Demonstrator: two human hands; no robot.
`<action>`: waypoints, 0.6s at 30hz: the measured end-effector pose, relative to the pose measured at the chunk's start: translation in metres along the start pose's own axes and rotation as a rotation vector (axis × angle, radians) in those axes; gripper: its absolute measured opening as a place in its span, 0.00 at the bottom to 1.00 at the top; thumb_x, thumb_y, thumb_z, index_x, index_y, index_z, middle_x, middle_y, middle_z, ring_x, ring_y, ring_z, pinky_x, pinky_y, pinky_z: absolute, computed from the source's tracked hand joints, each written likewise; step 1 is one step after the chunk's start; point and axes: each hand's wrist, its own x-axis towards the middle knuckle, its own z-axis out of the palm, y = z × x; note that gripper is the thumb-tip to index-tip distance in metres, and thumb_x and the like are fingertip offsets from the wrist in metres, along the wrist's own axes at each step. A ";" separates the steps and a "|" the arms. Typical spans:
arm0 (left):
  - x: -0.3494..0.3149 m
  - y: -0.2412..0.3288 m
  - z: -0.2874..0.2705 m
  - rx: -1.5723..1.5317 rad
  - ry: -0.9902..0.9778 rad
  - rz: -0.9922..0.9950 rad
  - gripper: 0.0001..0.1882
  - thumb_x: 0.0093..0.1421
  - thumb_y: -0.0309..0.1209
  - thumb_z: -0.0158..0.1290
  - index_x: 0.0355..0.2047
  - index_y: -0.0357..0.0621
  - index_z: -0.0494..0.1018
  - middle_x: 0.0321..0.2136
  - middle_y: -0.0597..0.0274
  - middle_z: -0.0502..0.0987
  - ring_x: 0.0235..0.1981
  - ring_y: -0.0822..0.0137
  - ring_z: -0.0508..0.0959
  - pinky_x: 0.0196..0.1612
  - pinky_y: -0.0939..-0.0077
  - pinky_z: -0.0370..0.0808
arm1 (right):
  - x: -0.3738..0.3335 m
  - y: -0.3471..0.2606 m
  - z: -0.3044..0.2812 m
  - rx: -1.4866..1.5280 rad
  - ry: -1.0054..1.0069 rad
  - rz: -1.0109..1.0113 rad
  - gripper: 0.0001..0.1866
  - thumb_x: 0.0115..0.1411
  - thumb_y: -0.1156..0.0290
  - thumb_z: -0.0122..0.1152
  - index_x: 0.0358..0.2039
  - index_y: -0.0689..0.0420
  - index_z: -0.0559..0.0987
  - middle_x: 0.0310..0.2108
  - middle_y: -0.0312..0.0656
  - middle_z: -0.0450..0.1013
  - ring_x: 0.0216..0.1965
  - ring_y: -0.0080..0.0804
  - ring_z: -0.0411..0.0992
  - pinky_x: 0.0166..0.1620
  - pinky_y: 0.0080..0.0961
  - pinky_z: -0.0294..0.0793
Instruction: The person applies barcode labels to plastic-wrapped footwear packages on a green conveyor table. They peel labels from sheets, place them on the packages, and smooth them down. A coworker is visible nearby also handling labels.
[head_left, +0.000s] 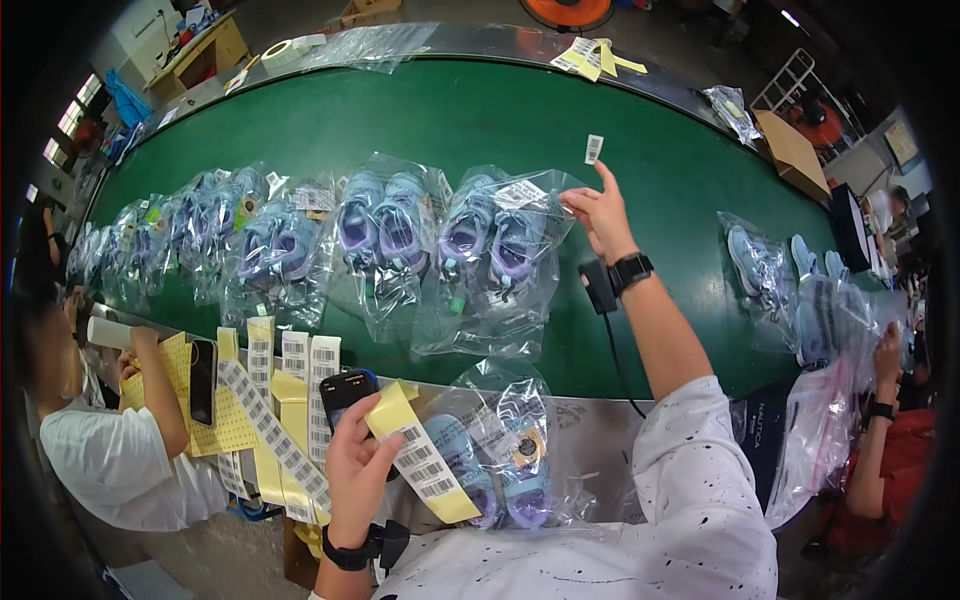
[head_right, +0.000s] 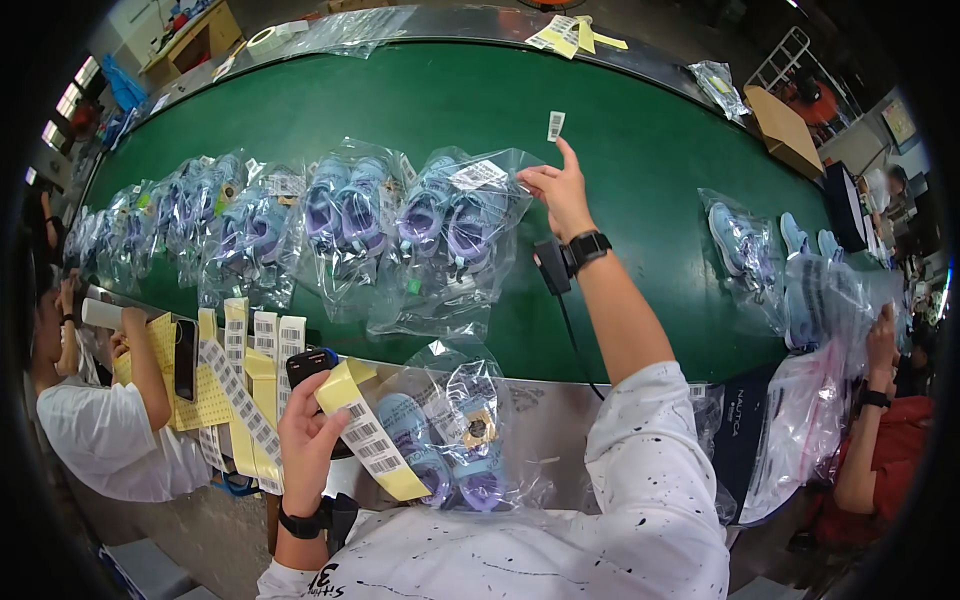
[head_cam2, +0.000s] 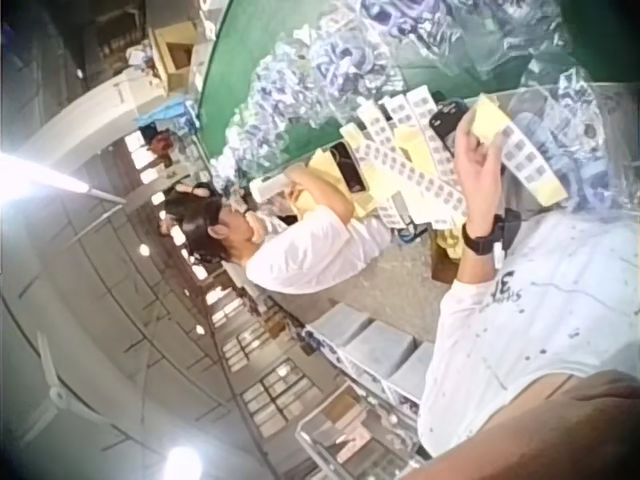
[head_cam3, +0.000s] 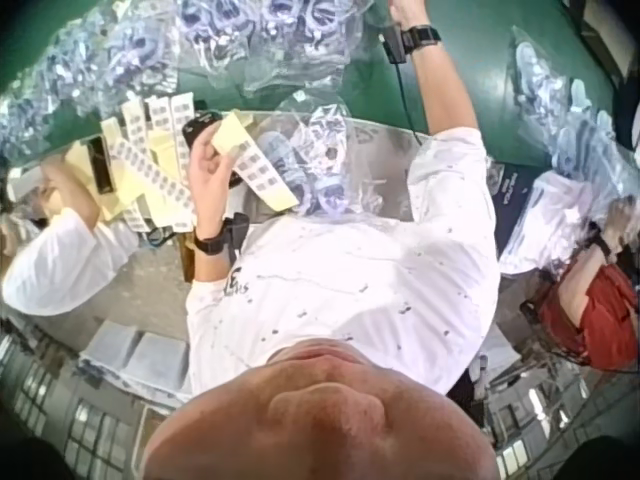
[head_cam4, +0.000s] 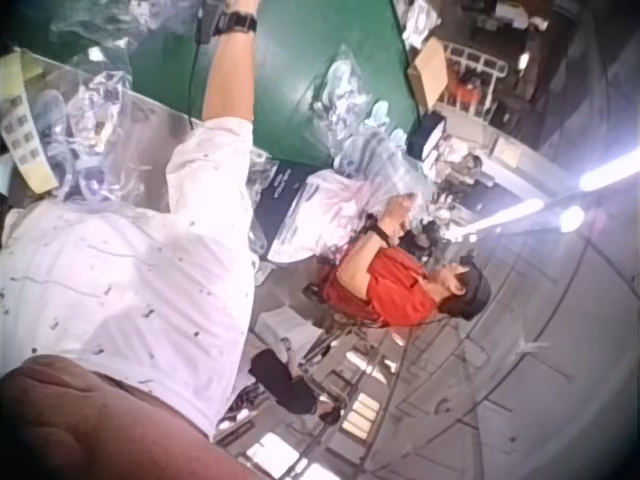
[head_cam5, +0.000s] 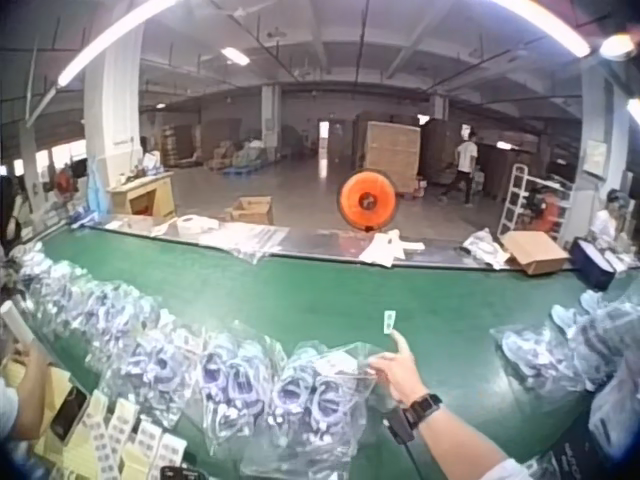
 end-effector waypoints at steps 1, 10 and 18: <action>0.001 0.001 0.001 0.003 -0.009 0.001 0.26 0.60 0.16 0.52 0.58 0.31 0.61 0.51 0.49 0.74 0.46 0.68 0.78 0.47 0.79 0.76 | -0.009 -0.003 -0.001 -0.004 -0.010 -0.073 0.45 0.56 0.82 0.61 0.69 0.57 0.47 0.35 0.47 0.78 0.33 0.30 0.78 0.36 0.23 0.77; 0.001 -0.002 0.002 -0.003 -0.020 0.021 0.26 0.60 0.16 0.52 0.58 0.31 0.60 0.51 0.48 0.74 0.46 0.67 0.78 0.47 0.79 0.77 | 0.002 -0.022 -0.024 -0.128 0.127 -0.036 0.18 0.58 0.75 0.62 0.49 0.58 0.73 0.33 0.37 0.77 0.36 0.22 0.74 0.39 0.20 0.72; 0.001 -0.003 0.000 -0.020 -0.011 0.015 0.26 0.60 0.16 0.52 0.59 0.31 0.60 0.51 0.48 0.74 0.47 0.66 0.78 0.47 0.79 0.76 | 0.015 -0.052 0.000 -0.314 0.065 -0.170 0.07 0.55 0.71 0.66 0.31 0.60 0.80 0.35 0.38 0.76 0.39 0.23 0.73 0.41 0.21 0.70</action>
